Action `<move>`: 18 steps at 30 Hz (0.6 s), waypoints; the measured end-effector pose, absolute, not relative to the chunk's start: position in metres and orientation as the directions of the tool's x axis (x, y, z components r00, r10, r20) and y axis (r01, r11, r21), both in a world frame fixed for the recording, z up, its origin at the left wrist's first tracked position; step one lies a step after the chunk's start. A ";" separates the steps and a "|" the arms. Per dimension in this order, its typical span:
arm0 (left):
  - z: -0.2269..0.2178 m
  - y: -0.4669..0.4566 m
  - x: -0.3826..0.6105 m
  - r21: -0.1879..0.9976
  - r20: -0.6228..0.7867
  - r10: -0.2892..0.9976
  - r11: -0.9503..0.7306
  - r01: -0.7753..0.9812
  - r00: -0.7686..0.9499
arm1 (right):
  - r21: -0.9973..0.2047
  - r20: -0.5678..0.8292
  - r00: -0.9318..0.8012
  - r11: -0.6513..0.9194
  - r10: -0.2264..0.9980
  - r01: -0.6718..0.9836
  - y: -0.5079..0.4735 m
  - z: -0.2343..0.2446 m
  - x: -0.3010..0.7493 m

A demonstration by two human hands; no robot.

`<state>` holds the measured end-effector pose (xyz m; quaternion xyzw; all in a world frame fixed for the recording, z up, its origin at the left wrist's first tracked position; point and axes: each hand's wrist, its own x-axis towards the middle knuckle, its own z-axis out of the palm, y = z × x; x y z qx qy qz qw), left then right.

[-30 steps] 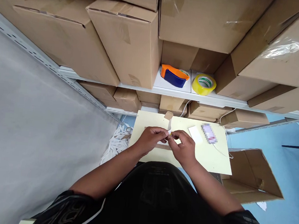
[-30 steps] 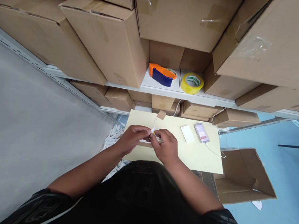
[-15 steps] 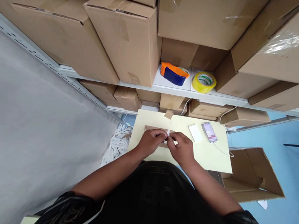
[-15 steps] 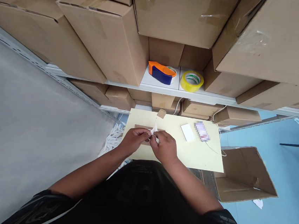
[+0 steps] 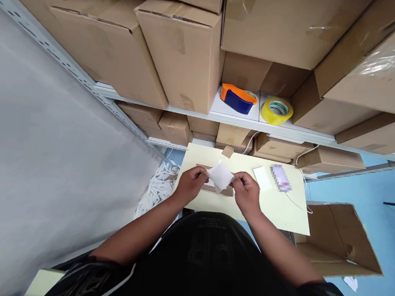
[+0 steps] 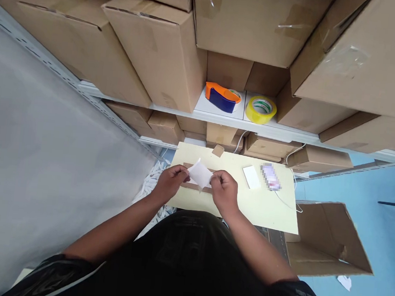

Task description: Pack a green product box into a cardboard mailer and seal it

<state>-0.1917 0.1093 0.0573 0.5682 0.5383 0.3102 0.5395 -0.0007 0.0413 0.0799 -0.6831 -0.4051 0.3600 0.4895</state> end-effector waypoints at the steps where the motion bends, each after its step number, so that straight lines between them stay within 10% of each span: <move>1: 0.051 0.111 -0.201 0.941 -0.236 0.954 0.177 0.289 0.184 | -0.967 -0.122 0.422 -0.203 0.898 0.151 0.042 0.080 0.000; 18: -0.096 0.099 -0.458 0.424 -0.431 0.823 0.547 0.722 -0.371 | -0.961 -0.276 0.323 -0.265 0.905 -0.080 0.048 0.070 -0.031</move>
